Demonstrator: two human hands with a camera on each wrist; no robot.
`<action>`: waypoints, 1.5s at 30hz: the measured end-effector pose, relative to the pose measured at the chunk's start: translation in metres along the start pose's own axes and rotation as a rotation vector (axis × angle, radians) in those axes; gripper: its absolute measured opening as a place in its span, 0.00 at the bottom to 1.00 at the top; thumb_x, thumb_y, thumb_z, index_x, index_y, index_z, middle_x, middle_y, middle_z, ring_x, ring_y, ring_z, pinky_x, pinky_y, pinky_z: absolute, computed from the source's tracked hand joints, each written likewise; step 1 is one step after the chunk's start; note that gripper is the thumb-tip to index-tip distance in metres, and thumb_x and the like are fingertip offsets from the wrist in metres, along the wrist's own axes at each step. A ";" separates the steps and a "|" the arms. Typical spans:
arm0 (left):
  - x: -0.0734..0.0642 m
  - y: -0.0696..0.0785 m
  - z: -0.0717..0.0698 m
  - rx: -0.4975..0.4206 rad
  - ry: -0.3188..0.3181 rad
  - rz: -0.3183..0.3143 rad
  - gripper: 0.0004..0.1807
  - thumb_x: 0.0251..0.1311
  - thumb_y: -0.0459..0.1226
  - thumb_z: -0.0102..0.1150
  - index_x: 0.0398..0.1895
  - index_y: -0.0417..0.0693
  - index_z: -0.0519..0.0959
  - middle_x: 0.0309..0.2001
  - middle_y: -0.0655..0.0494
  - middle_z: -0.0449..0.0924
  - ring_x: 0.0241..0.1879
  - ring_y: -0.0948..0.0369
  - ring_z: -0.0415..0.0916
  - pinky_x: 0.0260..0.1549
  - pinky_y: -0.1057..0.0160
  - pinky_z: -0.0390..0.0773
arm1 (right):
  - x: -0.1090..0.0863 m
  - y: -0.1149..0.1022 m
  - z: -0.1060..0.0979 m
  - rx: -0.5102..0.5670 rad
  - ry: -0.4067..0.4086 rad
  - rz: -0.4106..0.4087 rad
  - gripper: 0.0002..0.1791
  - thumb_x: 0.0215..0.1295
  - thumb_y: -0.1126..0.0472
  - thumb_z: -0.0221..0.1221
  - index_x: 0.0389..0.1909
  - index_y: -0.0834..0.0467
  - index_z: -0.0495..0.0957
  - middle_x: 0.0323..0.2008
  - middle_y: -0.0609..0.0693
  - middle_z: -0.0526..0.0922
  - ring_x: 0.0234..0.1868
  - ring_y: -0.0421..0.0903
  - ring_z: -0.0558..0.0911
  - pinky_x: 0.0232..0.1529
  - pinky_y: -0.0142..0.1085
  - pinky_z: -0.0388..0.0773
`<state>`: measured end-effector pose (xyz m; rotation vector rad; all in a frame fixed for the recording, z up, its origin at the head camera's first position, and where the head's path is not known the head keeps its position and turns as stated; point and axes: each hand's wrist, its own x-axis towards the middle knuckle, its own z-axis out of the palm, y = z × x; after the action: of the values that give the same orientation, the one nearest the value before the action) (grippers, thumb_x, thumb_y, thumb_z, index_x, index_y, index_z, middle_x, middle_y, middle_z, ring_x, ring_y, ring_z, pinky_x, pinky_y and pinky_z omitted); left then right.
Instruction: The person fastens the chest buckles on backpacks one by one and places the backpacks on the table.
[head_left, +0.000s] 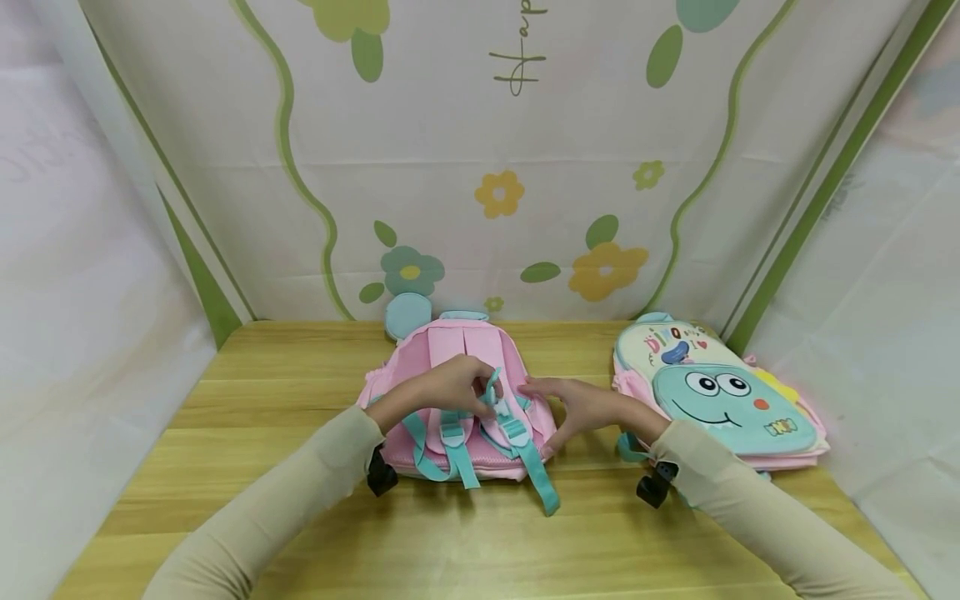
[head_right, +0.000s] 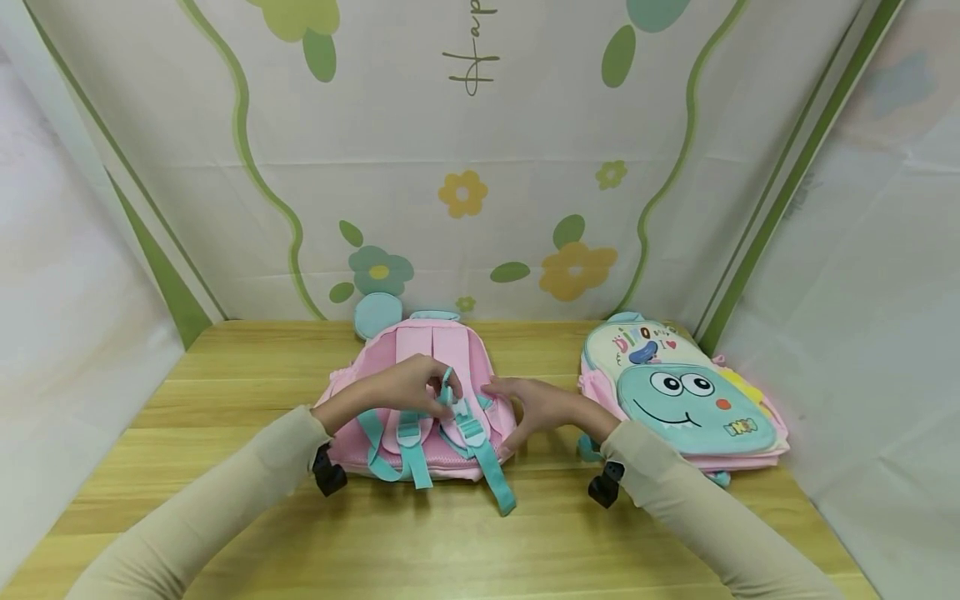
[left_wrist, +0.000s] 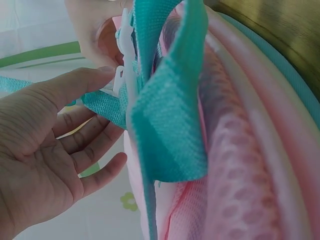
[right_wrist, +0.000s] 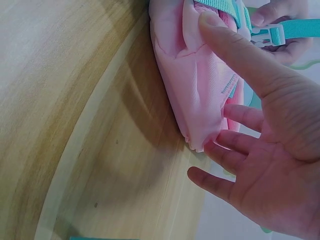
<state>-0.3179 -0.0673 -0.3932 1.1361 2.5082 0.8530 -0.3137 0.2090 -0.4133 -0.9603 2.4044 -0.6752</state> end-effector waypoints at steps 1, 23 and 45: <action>0.000 0.000 0.000 -0.007 0.004 -0.002 0.09 0.55 0.36 0.75 0.36 0.47 0.85 0.31 0.60 0.83 0.31 0.69 0.75 0.35 0.72 0.77 | 0.000 0.000 0.000 0.001 -0.001 0.000 0.58 0.50 0.46 0.79 0.78 0.59 0.59 0.78 0.62 0.58 0.79 0.64 0.58 0.74 0.62 0.59; -0.018 0.002 -0.021 0.039 0.066 0.056 0.06 0.58 0.37 0.72 0.37 0.45 0.87 0.35 0.60 0.87 0.37 0.67 0.79 0.41 0.70 0.80 | 0.000 0.000 0.001 -0.001 0.004 0.023 0.58 0.49 0.45 0.78 0.79 0.57 0.59 0.79 0.61 0.58 0.79 0.64 0.57 0.74 0.64 0.57; -0.045 -0.003 -0.051 0.138 0.000 -0.076 0.05 0.53 0.34 0.75 0.34 0.43 0.89 0.31 0.59 0.87 0.32 0.67 0.76 0.36 0.68 0.80 | -0.001 0.000 0.001 -0.010 0.011 0.020 0.59 0.49 0.45 0.79 0.79 0.57 0.59 0.79 0.60 0.58 0.79 0.64 0.57 0.74 0.63 0.57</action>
<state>-0.3133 -0.1229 -0.3543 1.0728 2.6259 0.6695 -0.3127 0.2094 -0.4143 -0.9373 2.4261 -0.6629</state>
